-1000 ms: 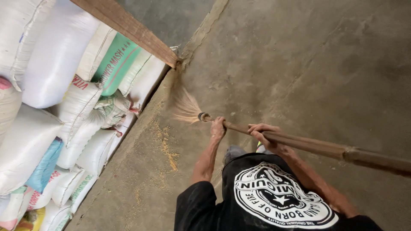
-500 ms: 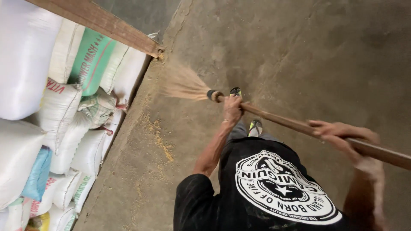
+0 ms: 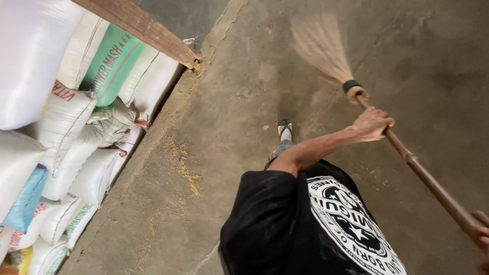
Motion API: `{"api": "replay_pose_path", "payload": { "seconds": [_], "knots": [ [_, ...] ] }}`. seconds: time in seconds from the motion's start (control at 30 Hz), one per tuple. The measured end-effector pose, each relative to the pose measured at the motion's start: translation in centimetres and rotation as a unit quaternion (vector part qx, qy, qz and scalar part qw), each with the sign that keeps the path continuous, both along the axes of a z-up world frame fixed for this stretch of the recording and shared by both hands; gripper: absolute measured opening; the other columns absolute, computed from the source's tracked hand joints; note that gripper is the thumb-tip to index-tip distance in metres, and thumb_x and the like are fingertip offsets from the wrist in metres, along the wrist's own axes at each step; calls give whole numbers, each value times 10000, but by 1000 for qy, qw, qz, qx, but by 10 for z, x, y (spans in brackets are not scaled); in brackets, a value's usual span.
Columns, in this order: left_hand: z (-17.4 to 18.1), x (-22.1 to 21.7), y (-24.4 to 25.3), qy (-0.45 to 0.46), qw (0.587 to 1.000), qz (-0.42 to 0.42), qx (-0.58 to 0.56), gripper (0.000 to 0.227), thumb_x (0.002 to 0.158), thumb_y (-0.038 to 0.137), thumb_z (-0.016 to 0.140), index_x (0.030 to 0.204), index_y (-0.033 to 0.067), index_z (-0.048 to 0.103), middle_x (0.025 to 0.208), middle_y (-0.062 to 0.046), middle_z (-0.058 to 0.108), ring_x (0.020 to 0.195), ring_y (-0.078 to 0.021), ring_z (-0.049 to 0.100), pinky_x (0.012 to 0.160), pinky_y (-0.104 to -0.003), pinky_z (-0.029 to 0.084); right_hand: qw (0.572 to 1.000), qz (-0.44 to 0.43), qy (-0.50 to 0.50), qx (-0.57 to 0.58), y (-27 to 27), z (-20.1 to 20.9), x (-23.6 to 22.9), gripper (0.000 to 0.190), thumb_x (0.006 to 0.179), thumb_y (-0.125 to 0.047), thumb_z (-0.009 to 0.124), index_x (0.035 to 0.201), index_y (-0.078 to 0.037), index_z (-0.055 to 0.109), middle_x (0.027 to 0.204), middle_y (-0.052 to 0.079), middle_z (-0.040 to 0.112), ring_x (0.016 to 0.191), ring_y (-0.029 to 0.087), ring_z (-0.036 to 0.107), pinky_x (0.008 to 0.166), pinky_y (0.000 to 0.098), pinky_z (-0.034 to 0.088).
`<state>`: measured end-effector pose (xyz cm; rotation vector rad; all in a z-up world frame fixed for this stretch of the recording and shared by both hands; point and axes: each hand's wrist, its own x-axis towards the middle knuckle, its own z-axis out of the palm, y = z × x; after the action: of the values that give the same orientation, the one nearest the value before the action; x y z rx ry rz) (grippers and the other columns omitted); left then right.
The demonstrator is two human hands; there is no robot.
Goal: Sweep spilled rice or grain from the floor using a broom.
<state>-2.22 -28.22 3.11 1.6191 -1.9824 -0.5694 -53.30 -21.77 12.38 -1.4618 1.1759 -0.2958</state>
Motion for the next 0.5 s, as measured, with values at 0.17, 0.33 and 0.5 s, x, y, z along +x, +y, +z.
{"api": "replay_pose_path", "payload": {
  "seconds": [0.17, 0.33, 0.5],
  "knots": [
    [-27, -1, -43, -45, 997, -58, 30, 302, 741, 427, 804, 956, 269, 662, 922, 35, 648, 1018, -201, 649, 874, -453, 458, 995, -31, -69, -60, -18, -21, 39, 301, 1125, -185, 548, 1294, 64, 555, 1406, 211, 572, 1285, 291, 590, 1136, 423, 464],
    [-53, 41, -43, -49, 991, -93, 85, 337, 749, 486, 805, 982, 286, 668, 967, 26, 654, 1045, -216, 650, 854, -451, 480, 983, -72, -132, -108, -2, 4, 171, 203, 1211, -139, 509, 1300, 43, 518, 1355, 226, 570, 1288, 257, 577, 1145, 357, 473],
    [-78, 114, -13, 23, 990, -4, 137, 385, 695, 397, 824, 1010, 225, 686, 975, -82, 663, 1056, -311, 624, 835, -475, 543, 950, -107, -138, -260, 46, 203, 417, 146, 1179, -98, 639, 1077, 6, 631, 1165, 189, 715, 1258, 319, 716, 1108, 486, 578]
  ]
}}
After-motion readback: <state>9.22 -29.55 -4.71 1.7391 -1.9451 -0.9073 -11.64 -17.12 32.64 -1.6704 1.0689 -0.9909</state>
